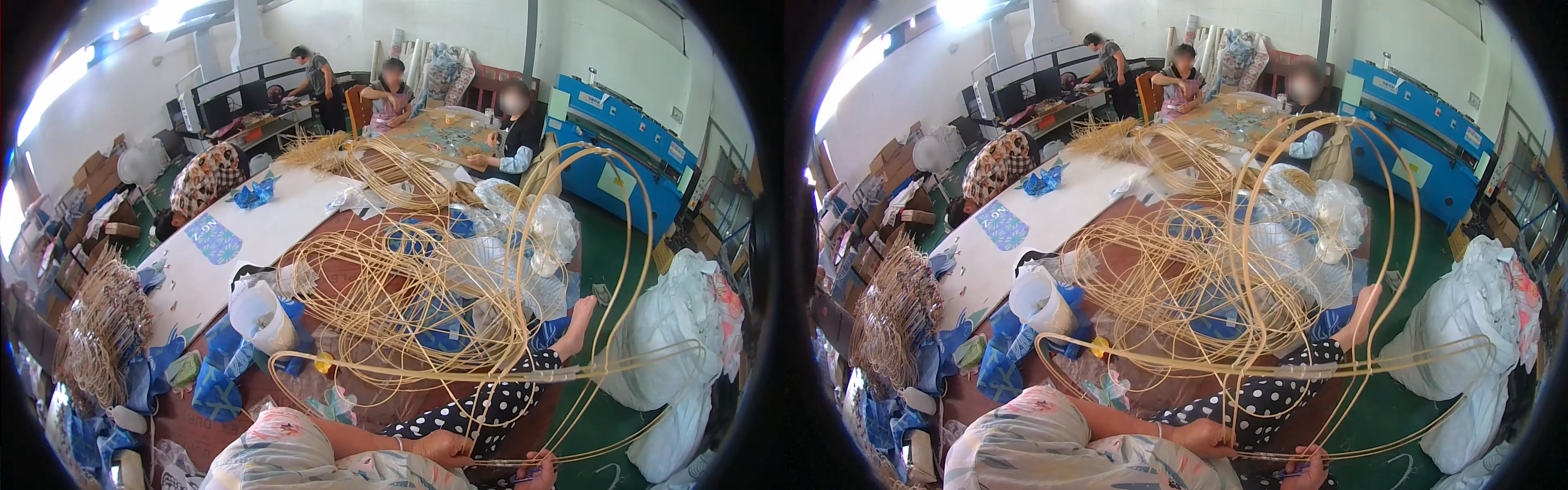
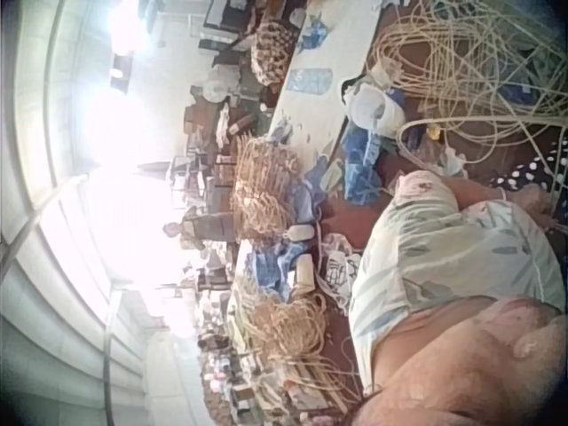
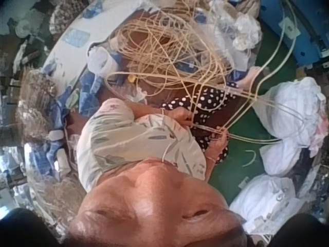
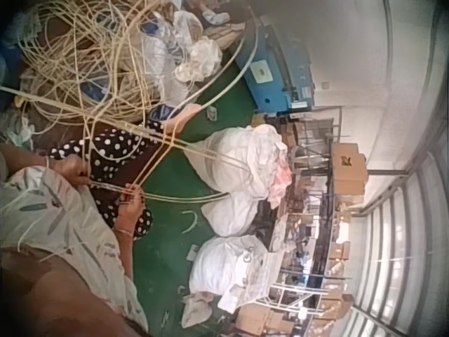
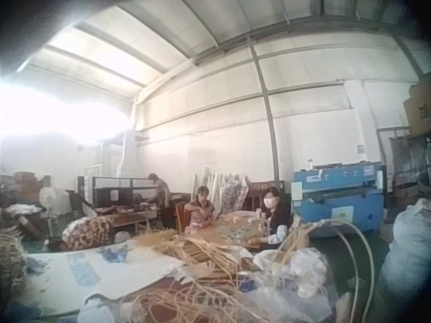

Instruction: The person sits on the floor in a workshop and weaves thin bamboo strips into a basket frame. They use a small tool to thread the strips through the structure and tie them with string. The person occasionally picks up new strips from a pile on the table and continues the weaving process.

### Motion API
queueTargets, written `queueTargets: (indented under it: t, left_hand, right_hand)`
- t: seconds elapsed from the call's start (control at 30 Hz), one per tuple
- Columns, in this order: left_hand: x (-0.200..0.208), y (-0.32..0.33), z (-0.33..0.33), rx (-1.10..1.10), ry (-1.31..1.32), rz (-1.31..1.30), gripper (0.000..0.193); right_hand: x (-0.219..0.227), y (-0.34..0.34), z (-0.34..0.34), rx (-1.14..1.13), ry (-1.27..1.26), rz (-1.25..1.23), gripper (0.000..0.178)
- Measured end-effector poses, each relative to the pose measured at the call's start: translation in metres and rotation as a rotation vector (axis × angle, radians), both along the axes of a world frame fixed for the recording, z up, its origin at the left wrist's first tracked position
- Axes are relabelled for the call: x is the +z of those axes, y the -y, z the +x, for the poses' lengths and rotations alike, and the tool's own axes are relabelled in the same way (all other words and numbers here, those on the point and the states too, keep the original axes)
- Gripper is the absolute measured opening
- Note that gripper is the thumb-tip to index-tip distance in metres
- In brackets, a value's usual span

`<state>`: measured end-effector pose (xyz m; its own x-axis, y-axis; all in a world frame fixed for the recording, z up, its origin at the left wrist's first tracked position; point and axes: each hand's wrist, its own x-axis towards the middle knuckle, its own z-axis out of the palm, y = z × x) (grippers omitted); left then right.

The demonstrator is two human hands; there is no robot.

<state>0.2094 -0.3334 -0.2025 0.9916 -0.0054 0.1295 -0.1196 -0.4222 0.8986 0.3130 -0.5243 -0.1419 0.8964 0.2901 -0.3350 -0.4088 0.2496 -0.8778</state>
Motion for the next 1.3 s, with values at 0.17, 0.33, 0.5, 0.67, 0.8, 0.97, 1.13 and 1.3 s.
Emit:
queueTargets:
  t: [0.17, 0.33, 0.5, 0.67, 0.8, 0.97, 1.13, 1.3]
  left_hand:
    - [0.001, -0.002, -0.001, 0.004, 0.059, 0.023, 0.019]
    - [0.007, -0.003, -0.001, 0.001, -0.017, -0.005, 0.019]
    - [0.005, -0.003, -0.003, 0.013, -0.034, -0.022, 0.019]
    - [0.006, -0.001, -0.004, 0.049, -0.045, -0.054, 0.02]
    - [0.012, -0.001, -0.004, 0.049, -0.07, -0.065, 0.021]
    - [0.022, -0.003, -0.006, 0.042, -0.123, -0.085, 0.022]
    - [0.023, -0.012, -0.007, 0.082, -0.107, -0.08, 0.02]
    - [0.084, -0.072, -0.002, 0.407, -0.091, -0.057, 0.019]
  right_hand:
    - [-0.009, 0.001, 0.008, -0.051, -0.061, 0.018, 0.019]
    - [-0.011, -0.001, 0.01, -0.093, -0.095, 0.059, 0.018]
    - [-0.009, -0.002, 0.008, -0.088, -0.112, 0.079, 0.017]
    - [-0.018, 0.006, 0.007, -0.046, -0.084, 0.152, 0.015]
    - [-0.004, 0.002, 0.001, -0.083, -0.112, 0.105, 0.013]
    - [-0.009, 0.005, 0.002, -0.059, -0.045, 0.114, 0.011]
    - [-0.019, -0.001, 0.015, -0.024, -0.078, 0.148, 0.022]
    - [-0.006, -0.015, 0.017, 0.029, -0.004, 0.123, 0.026]
